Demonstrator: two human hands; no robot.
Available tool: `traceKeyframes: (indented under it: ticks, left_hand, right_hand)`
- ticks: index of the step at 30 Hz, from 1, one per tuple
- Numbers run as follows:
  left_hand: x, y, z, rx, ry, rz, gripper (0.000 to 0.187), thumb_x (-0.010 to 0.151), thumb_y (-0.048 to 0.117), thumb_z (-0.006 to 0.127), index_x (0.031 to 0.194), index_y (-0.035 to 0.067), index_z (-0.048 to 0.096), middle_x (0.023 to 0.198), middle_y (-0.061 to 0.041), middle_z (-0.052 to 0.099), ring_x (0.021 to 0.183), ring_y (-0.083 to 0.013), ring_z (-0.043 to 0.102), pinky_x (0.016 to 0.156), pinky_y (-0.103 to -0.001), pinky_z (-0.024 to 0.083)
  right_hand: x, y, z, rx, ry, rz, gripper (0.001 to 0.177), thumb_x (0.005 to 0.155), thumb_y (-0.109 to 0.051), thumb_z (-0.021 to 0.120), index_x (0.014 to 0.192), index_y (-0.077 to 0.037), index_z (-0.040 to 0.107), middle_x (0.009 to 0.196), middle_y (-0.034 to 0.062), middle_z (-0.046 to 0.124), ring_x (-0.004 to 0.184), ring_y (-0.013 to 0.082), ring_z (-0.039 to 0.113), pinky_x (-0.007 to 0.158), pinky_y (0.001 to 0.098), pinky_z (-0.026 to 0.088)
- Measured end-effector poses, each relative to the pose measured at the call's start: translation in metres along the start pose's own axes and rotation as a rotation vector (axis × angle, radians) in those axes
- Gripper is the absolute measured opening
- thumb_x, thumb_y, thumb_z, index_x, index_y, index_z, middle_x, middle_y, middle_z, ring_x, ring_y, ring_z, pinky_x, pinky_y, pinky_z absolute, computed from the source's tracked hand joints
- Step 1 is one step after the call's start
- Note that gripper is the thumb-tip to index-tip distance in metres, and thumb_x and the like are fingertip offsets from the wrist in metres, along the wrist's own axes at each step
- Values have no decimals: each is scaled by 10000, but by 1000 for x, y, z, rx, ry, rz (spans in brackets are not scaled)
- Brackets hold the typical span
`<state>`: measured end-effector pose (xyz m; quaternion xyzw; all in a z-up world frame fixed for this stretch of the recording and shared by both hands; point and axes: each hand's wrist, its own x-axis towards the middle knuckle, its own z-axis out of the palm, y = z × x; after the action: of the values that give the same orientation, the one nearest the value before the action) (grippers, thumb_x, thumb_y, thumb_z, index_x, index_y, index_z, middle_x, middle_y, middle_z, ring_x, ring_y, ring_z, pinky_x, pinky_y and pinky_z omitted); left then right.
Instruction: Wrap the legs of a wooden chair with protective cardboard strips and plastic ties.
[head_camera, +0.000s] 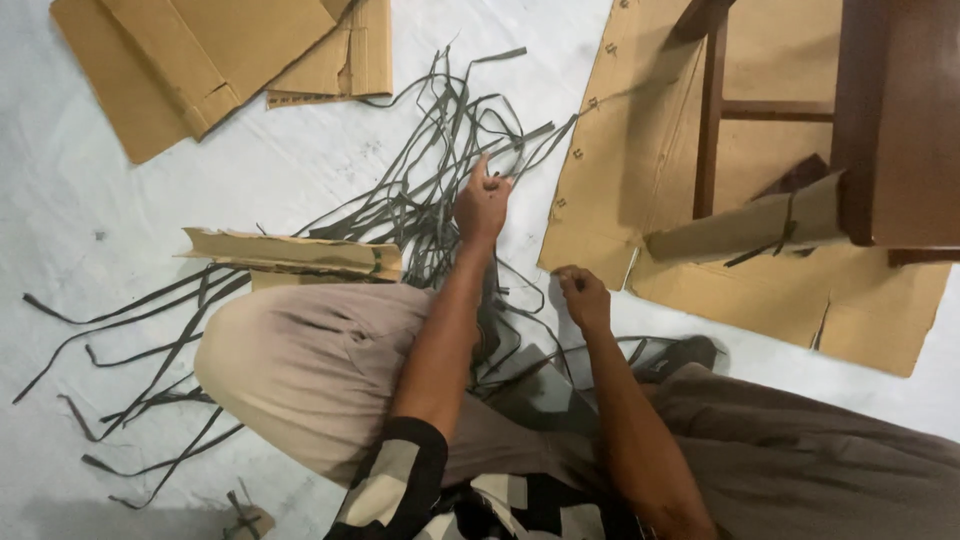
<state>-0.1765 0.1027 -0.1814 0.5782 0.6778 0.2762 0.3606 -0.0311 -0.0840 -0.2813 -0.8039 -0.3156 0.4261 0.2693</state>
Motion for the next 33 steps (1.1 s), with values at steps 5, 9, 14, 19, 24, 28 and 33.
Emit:
traceKeyframes:
  ticks: [5, 9, 14, 19, 24, 28, 33]
  left_hand:
    - [3, -25, 21, -32, 4, 71, 546, 887, 267, 628, 1417, 146, 578, 1040, -65, 798, 982, -307, 763, 937, -501, 579]
    - [-3, -49, 52, 24, -45, 135, 396, 928, 291, 558, 1301, 254, 688, 1028, -48, 794, 899, -313, 770, 851, -483, 612]
    - [-36, -36, 69, 45, -235, 294, 318, 887, 279, 639, 1190, 325, 725, 914, 28, 785, 869, -208, 774, 799, -378, 625]
    - [-49, -29, 74, 134, -337, 270, 262, 903, 228, 630, 1125, 283, 759, 952, -5, 790, 927, -262, 773, 835, -444, 627]
    - [-25, -64, 77, 270, -213, 147, 224, 934, 293, 609, 1118, 330, 731, 1003, -6, 771, 995, -302, 753, 864, -497, 617]
    - [-11, -65, 35, 198, -99, 5, 199, 932, 273, 603, 1080, 259, 736, 992, -35, 765, 1004, -317, 741, 864, -497, 596]
    - [10, -100, -7, 465, 135, -24, 279, 879, 219, 735, 1088, 172, 555, 1174, -69, 592, 1158, -330, 629, 922, -511, 593]
  right_hand:
    - [-5, 3, 9, -250, -133, -23, 371, 900, -415, 653, 1228, -257, 725, 1117, 73, 768, 1121, 339, 702, 1001, 506, 536]
    - [-25, -7, 18, -412, -292, -131, 422, 885, -379, 681, 1304, -328, 687, 1260, 98, 694, 1171, 373, 679, 1021, 502, 543]
    - [-36, 0, 39, -375, -432, -282, 357, 897, -325, 661, 1242, -271, 736, 1162, 183, 704, 1130, 463, 672, 986, 581, 538]
    - [-34, 2, 33, -377, -418, -251, 327, 907, -303, 641, 1179, -173, 768, 1138, 210, 735, 1113, 471, 680, 996, 592, 526]
    - [-17, 21, 28, -274, -248, -106, 318, 915, -349, 624, 1182, -245, 762, 1106, 141, 770, 1099, 428, 699, 1001, 560, 538]
    - [-5, 32, 28, -242, -174, -64, 314, 950, -443, 618, 1183, -278, 748, 1099, 95, 773, 1084, 358, 717, 982, 521, 556]
    - [-6, 17, 31, -137, -78, -96, 280, 930, -397, 632, 1128, -252, 765, 951, 72, 781, 1026, 338, 727, 970, 504, 541]
